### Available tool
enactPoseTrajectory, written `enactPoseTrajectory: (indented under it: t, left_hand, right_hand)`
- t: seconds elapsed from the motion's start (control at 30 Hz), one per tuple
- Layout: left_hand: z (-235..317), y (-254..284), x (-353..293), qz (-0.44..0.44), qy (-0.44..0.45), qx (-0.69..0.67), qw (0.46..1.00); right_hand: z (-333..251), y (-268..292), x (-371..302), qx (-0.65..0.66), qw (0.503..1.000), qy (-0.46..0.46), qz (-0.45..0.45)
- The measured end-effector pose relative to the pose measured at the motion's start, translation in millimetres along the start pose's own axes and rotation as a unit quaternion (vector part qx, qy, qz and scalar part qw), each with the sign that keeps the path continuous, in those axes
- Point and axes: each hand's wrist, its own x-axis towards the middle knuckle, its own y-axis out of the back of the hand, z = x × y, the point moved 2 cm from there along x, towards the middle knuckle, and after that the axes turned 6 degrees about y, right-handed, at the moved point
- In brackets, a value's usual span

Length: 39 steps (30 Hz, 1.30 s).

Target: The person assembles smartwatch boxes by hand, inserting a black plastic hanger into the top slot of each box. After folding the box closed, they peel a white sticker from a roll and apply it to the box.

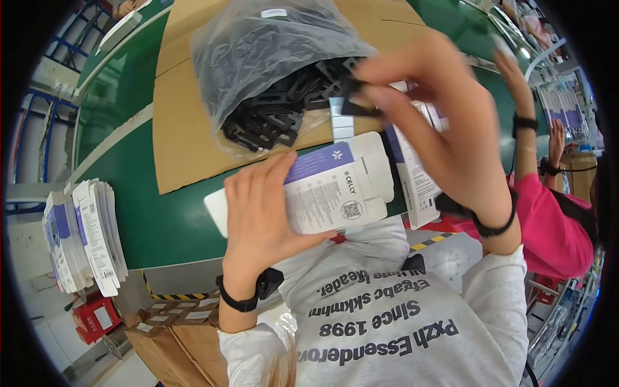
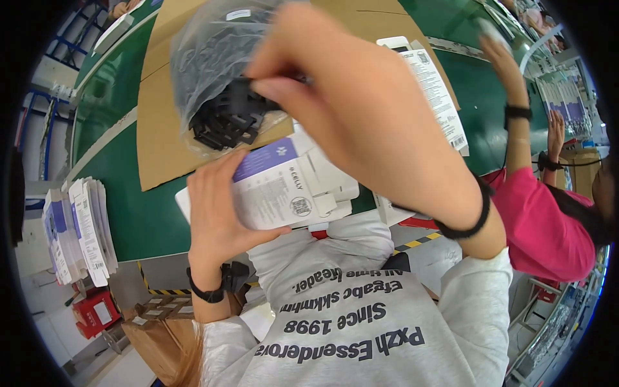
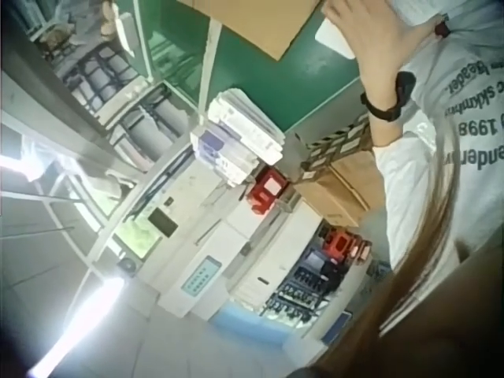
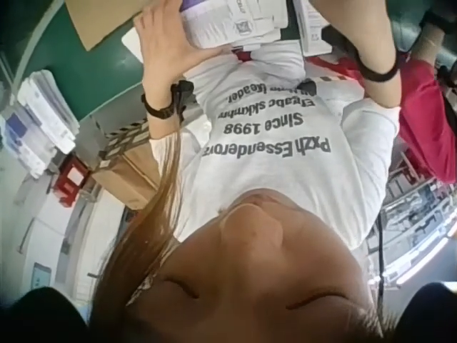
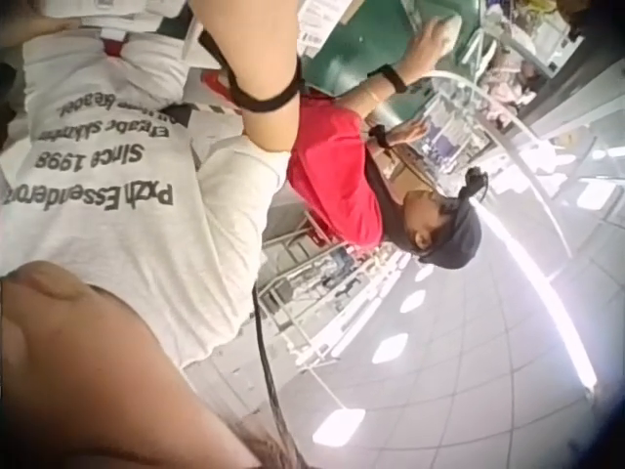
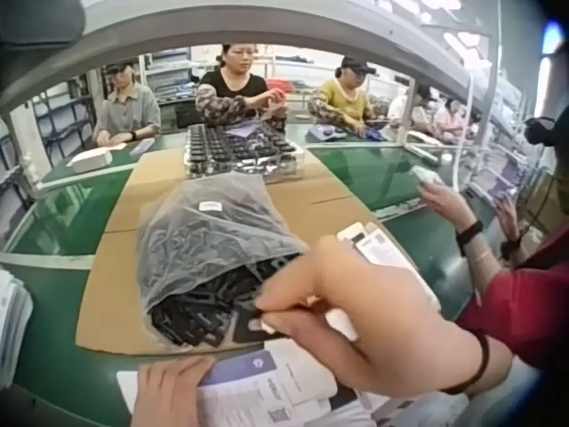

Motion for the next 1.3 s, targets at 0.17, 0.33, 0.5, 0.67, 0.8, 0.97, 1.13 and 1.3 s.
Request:
enactPoseTrajectory:
  t: [0.17, 0.33, 0.5, 0.67, 0.8, 0.97, 1.13, 1.3]
  left_hand:
    - [21.9, 1.8, -4.6, 0.074, -0.025, 0.015, 0.997]
    - [41.7, 5.1, -13.3, 0.118, 0.017, -0.048, 0.992]
    - [63.2, 12.0, -13.3, 0.091, 0.004, -0.009, 0.996]
    - [70.8, 12.0, -13.0, 0.069, 0.009, -0.013, 0.997]
    - [76.0, 11.7, -6.9, 0.064, 0.002, -0.018, 0.998]
    - [74.2, 11.1, -12.6, 0.043, 0.025, 0.0, 0.999]
    - [72.9, 4.4, -11.4, 0.052, 0.004, -0.002, 0.999]
    - [77.9, 2.1, -11.7, 0.057, -0.02, 0.036, 0.998]
  right_hand:
    - [-6.2, 27.7, -76.1, 0.188, 0.965, -0.147, 0.11]
    - [-1.1, 21.5, -101.3, 0.229, 0.946, -0.199, 0.11]
    - [3.7, 10.7, -106.3, 0.331, 0.901, -0.247, 0.132]
    - [1.3, 10.3, -105.6, 0.393, 0.855, -0.32, 0.112]
    - [3.8, 10.5, -116.3, 0.459, 0.807, -0.358, 0.1]
    - [2.6, 1.0, -122.7, 0.42, 0.815, -0.387, 0.102]
    - [-2.5, 0.6, -127.6, 0.362, 0.844, -0.386, 0.088]
    - [-4.9, -3.5, -130.6, 0.3, 0.873, -0.38, 0.057]
